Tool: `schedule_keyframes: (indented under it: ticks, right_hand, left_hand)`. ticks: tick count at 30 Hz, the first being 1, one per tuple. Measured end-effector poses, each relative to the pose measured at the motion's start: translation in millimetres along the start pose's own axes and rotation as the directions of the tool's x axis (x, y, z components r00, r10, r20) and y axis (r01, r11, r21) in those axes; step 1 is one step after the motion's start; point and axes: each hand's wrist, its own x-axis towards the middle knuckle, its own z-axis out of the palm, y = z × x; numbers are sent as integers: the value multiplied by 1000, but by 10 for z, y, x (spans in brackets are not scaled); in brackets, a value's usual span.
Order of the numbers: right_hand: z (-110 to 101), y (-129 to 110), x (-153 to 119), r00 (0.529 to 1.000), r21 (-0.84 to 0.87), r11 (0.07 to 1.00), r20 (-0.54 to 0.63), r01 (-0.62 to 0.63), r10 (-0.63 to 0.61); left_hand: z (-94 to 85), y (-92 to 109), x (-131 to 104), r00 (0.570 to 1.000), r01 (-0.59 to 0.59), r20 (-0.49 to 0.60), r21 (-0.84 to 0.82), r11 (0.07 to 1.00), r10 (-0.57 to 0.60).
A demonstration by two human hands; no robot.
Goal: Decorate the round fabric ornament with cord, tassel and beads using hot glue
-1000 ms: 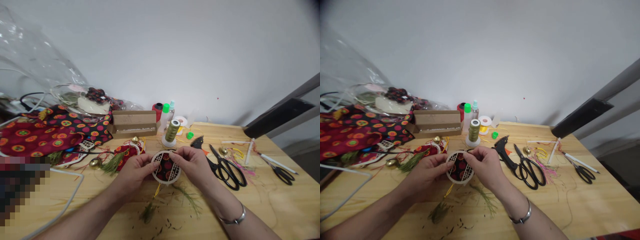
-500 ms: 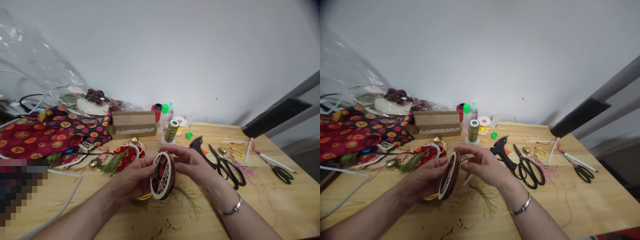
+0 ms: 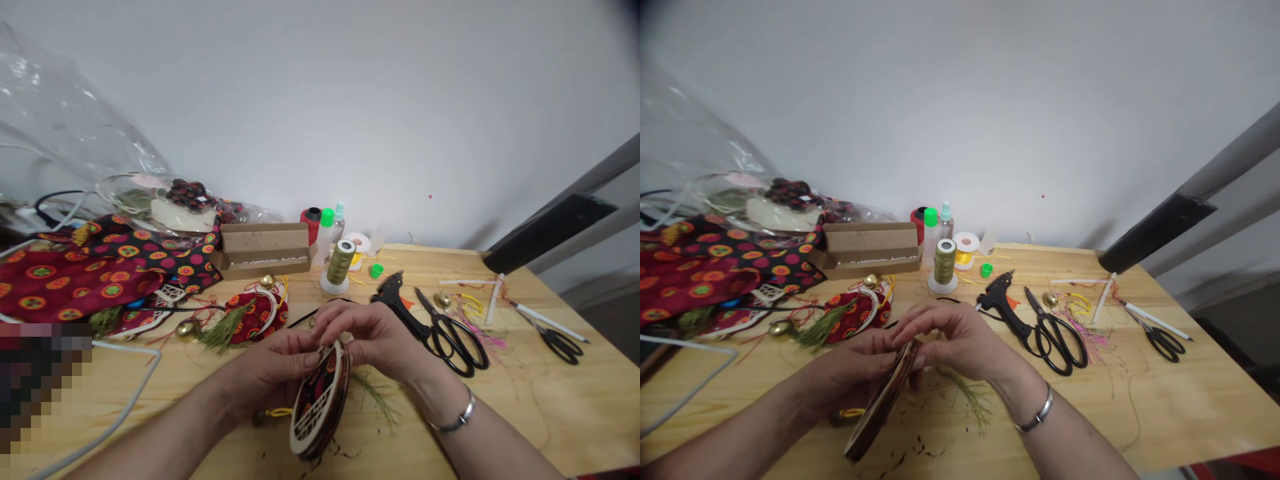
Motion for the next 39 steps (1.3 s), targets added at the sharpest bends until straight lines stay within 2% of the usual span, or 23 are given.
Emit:
schedule_keyframes:
  ticks: [6,8,10,11,13,15,17,20,24,29,33,39]
  right_hand:
    - [10,4,-14,998,-16,1000,-61,-16,15]
    - [8,-1,-18,996,-15,999,-83,-47,45]
    - [1,0,-15,986,0,995,-129,-103,102]
    - [-5,5,-10,977,13,991,-165,-132,132]
    - [-15,25,6,950,41,984,-255,-174,179]
    - [-22,56,27,919,44,978,-336,-204,207]
    - [-22,90,47,889,17,971,-399,-239,225]
    - [-13,131,65,859,-85,957,-469,-276,206]
    - [4,159,65,853,-180,941,-495,-286,164]
    - [22,179,60,860,-229,930,-489,-287,145]
    - [41,171,57,865,-270,917,-483,-294,135]
    - [93,103,46,862,-220,928,-480,-300,164]
  left_hand:
    - [38,46,-18,999,2,43,113,994,-7]
    - [36,46,-5,1000,-26,-14,146,989,28]
    - [20,48,16,983,-101,-128,210,972,130]
    - [8,53,25,960,-157,-190,244,957,206]
    - [-18,70,33,885,-285,-283,298,911,369]
    - [-40,90,26,817,-398,-303,320,860,491]
    - [-50,98,11,790,-450,-284,334,828,544]
    - [-40,82,2,820,-425,-248,341,838,516]
    - [-4,55,32,862,-347,-254,335,876,439]
    - [12,68,53,828,-302,-317,441,845,462]
    - [-7,58,46,806,-288,-324,515,807,495]
    - [-9,45,38,823,-309,-279,511,802,494]
